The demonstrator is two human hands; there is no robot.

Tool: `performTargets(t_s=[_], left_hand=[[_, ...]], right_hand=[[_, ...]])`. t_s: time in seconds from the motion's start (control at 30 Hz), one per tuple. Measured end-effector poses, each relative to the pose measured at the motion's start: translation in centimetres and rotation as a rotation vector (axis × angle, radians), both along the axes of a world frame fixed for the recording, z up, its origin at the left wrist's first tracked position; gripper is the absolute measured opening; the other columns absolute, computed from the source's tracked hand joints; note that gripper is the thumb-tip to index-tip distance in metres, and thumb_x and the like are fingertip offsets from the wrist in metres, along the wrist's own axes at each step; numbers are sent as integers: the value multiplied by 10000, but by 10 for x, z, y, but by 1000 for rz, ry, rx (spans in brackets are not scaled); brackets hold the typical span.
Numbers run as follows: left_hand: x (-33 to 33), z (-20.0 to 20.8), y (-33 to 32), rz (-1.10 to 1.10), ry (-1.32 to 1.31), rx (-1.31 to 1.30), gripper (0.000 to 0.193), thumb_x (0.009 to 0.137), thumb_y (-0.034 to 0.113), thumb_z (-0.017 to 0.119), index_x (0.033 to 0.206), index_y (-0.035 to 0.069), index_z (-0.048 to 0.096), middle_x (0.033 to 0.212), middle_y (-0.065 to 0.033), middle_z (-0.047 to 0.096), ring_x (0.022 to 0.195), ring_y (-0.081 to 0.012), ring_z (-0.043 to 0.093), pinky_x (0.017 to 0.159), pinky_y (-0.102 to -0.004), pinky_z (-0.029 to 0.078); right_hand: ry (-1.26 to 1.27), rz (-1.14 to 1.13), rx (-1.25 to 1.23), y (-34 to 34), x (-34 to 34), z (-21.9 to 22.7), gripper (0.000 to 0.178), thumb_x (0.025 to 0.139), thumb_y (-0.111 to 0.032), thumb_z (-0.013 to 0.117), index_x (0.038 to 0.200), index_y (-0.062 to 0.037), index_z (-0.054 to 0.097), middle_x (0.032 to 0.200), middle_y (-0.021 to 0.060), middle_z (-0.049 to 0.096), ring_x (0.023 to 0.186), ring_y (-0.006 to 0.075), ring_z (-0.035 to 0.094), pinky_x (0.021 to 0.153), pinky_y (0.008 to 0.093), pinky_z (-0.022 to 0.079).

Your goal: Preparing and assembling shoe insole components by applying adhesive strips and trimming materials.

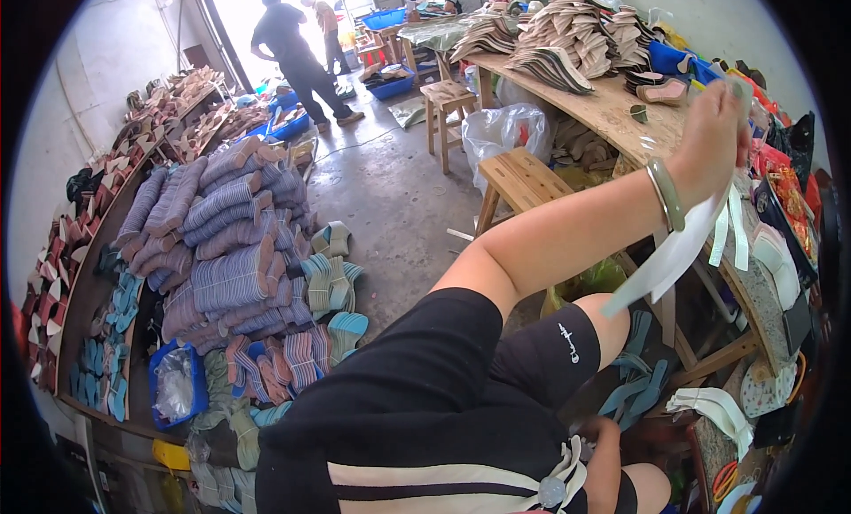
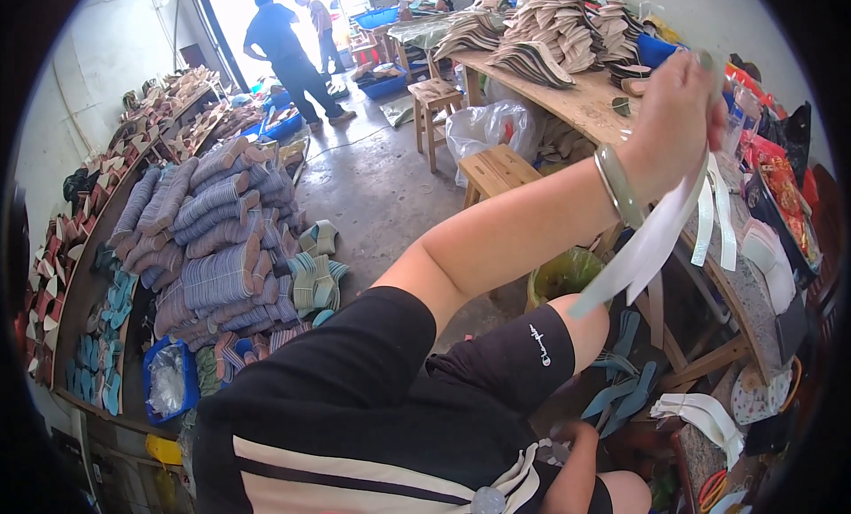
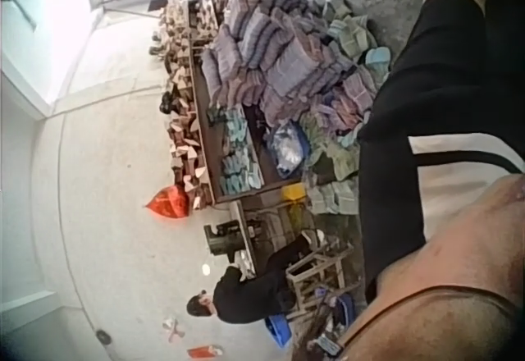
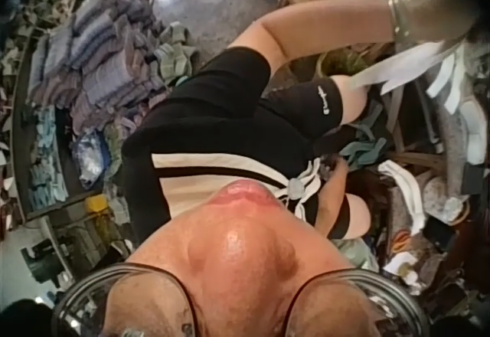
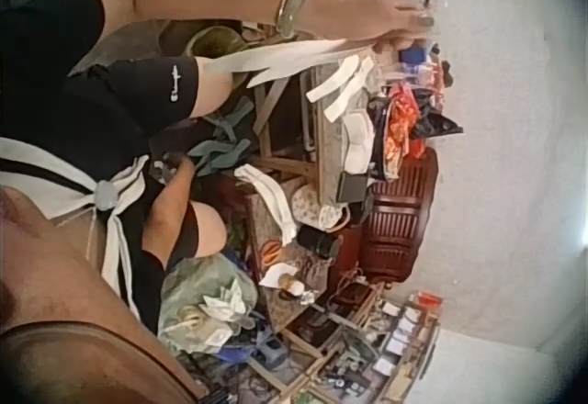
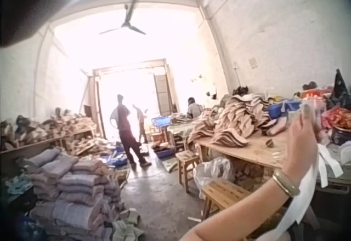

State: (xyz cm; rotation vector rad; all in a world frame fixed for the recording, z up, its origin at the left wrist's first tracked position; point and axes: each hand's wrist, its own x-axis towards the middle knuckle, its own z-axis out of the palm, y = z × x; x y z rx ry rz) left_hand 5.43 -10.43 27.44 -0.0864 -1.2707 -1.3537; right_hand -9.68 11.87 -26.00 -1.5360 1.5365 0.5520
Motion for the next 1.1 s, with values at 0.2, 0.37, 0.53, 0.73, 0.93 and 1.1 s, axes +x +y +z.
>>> performTargets(t_s=[0.2, 0.37, 0.53, 0.73, 0.93, 1.1], left_hand=[[-26, -61, 49, -368, -154, 160, 312, 1019, 287, 309, 897, 43, 459, 594, -51, 507, 449, -138, 479, 441, -271, 412], [-52, -109, 88, -453, -254, 320, 311, 1023, 276, 272, 945, 47, 467, 612, -45, 501, 487, -136, 492, 484, -269, 435], [-53, -129, 94, -500, -118, 511, 264, 1020, 265, 274, 990, 72, 452, 703, -33, 501, 554, -131, 509, 554, -265, 454], [-62, -181, 106, -562, -80, 793, 274, 1012, 310, 338, 1062, 67, 455, 778, -31, 511, 665, -138, 548, 668, -291, 517], [-72, -277, 144, -699, -245, 1051, 288, 1010, 292, 335, 1097, 51, 467, 919, -74, 588, 857, -190, 618, 800, -336, 533], [-63, -386, 167, -767, -614, 1078, 284, 1017, 269, 314, 1100, 58, 485, 997, -119, 614, 928, -239, 634, 814, -390, 536]], right_hand=[[-579, -1082, -893, -39, -49, 133, 293, 937, -261, 488, 1087, -34, 595, 1087, 132, 639, 1004, 282, 596, 855, 408, 459], [-1476, -967, -1288, -16, 36, 284, 963, 754, -507, 691, 1425, 20, 242, 1354, 166, 438, 1273, 250, 411, 1070, 382, 303], [-1222, -979, -935, 36, 15, 291, 750, 740, -219, 718, 1335, 40, 342, 968, 99, 580, 770, 182, 604, 675, 297, 511], [-1120, -1059, -853, 135, 12, 305, 686, 724, -135, 705, 1313, 0, 381, 1143, 126, 472, 1033, 240, 493, 864, 329, 398], [-817, -1359, -876, 231, 2, 269, 601, 864, -100, 581, 1413, -34, 347, 1344, 155, 461, 1192, 258, 463, 1017, 365, 339], [-624, -1144, -981, 295, -4, 190, 548, 935, -311, 514, 1391, -37, 382, 1422, 151, 380, 1292, 278, 381, 1031, 398, 355]])
